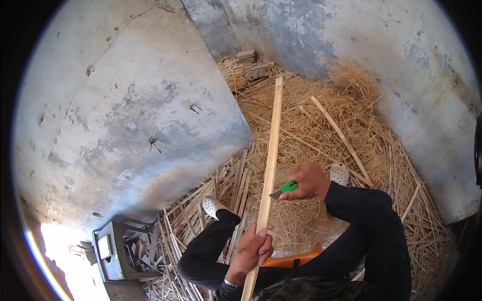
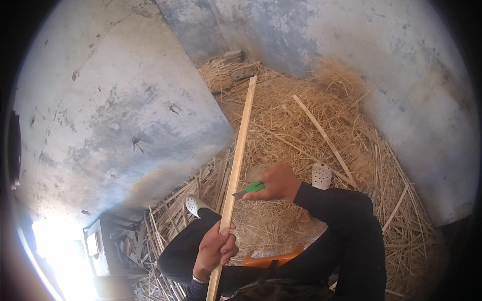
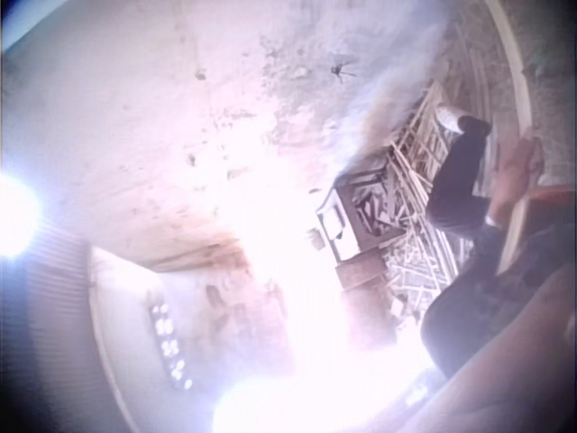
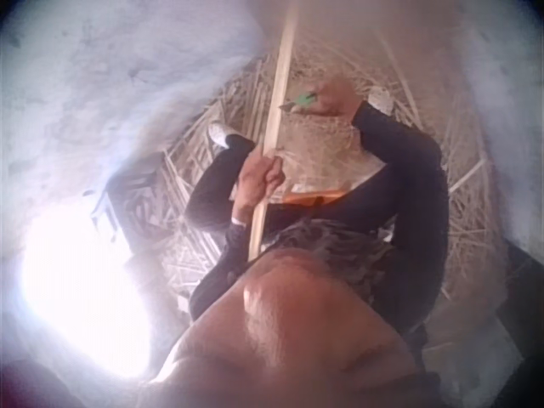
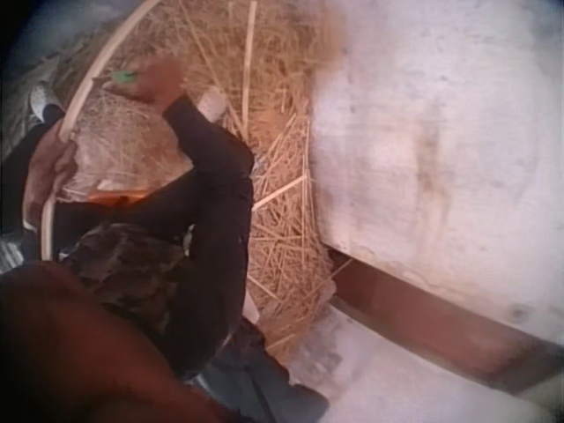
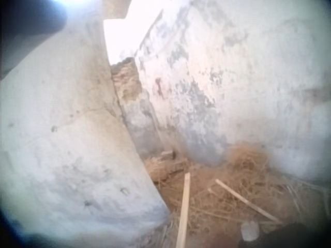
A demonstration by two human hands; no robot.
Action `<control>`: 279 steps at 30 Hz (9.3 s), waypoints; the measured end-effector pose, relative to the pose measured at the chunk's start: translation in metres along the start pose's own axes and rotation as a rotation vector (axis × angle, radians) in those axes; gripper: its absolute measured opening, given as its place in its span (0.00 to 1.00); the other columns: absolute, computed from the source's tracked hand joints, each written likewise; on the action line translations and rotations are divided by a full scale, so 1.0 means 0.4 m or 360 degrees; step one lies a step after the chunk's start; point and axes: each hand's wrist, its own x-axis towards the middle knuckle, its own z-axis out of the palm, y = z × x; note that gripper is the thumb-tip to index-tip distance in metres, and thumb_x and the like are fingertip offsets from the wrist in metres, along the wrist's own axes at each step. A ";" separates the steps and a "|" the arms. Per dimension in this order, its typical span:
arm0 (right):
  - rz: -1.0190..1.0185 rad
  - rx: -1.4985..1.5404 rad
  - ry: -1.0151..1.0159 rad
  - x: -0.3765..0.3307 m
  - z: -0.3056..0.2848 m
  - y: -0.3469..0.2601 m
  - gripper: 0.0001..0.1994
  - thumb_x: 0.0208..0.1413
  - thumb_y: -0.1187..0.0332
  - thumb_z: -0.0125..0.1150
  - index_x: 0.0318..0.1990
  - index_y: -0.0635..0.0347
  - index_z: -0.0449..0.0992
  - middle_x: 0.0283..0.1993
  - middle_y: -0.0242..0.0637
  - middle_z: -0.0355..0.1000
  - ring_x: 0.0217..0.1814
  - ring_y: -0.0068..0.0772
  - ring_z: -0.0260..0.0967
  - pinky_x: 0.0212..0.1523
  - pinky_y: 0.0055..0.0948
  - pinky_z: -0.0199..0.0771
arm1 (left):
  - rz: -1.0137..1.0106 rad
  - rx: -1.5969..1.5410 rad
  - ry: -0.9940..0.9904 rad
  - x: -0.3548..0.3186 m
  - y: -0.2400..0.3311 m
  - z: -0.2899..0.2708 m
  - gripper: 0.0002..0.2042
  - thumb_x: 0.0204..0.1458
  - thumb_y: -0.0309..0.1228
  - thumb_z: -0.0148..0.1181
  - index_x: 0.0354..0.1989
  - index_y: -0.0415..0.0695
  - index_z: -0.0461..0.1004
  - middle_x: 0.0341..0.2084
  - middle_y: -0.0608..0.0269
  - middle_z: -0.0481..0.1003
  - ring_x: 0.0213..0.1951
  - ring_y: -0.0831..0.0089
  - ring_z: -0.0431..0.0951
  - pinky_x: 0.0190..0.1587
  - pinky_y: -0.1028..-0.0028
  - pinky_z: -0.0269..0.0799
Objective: The person sits on a straw-covered floor and uses a green utility knife to shave thin strips from a long wooden stick. They then switch to a metal file to smooth the stick's surface, alternating between the two tools to refine the wood.
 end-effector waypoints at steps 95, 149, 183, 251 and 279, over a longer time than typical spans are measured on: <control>0.0279 -0.0136 -0.0051 0.007 -0.046 0.138 0.36 0.48 0.25 0.47 0.13 0.49 0.74 0.07 0.27 0.52 0.08 0.27 0.52 0.13 0.34 0.53 | -0.0079 0.0732 0.0140 -0.080 -0.005 0.060 0.15 0.67 0.35 0.40 0.54 0.36 0.59 0.20 0.71 0.62 0.15 0.86 0.62 0.18 0.84 0.61; -0.0089 0.0044 0.0040 -0.016 -0.037 -0.023 0.36 0.41 0.23 0.53 0.12 0.51 0.71 0.07 0.30 0.58 0.09 0.30 0.58 0.12 0.34 0.56 | 0.0007 -0.0162 -0.0081 -0.053 -0.013 0.062 0.10 0.66 0.31 0.42 0.51 0.40 0.60 0.16 0.71 0.55 0.12 0.82 0.54 0.17 0.82 0.53; 0.1031 -0.0311 0.0204 0.019 -0.182 0.431 0.39 0.53 0.25 0.39 0.09 0.51 0.61 0.10 0.21 0.45 0.09 0.21 0.42 0.11 0.29 0.45 | -0.0298 0.0242 -0.0175 -0.116 -0.049 0.078 0.13 0.66 0.35 0.46 0.53 0.41 0.59 0.19 0.71 0.60 0.15 0.85 0.59 0.17 0.83 0.57; 0.0407 -0.0253 -0.0254 0.011 -0.028 0.047 0.38 0.45 0.25 0.52 0.10 0.55 0.72 0.05 0.34 0.56 0.07 0.36 0.58 0.11 0.36 0.57 | -0.0055 0.0302 0.0132 -0.103 -0.009 0.044 0.19 0.65 0.31 0.42 0.62 0.39 0.56 0.20 0.69 0.63 0.16 0.84 0.61 0.20 0.85 0.58; 0.0746 -0.0487 0.0232 0.045 -0.132 0.327 0.40 0.52 0.24 0.40 0.11 0.53 0.66 0.07 0.27 0.49 0.09 0.24 0.49 0.11 0.33 0.49 | -0.0204 0.0058 -0.0084 -0.137 -0.026 0.088 0.19 0.64 0.33 0.43 0.59 0.36 0.56 0.16 0.69 0.58 0.13 0.81 0.58 0.17 0.83 0.55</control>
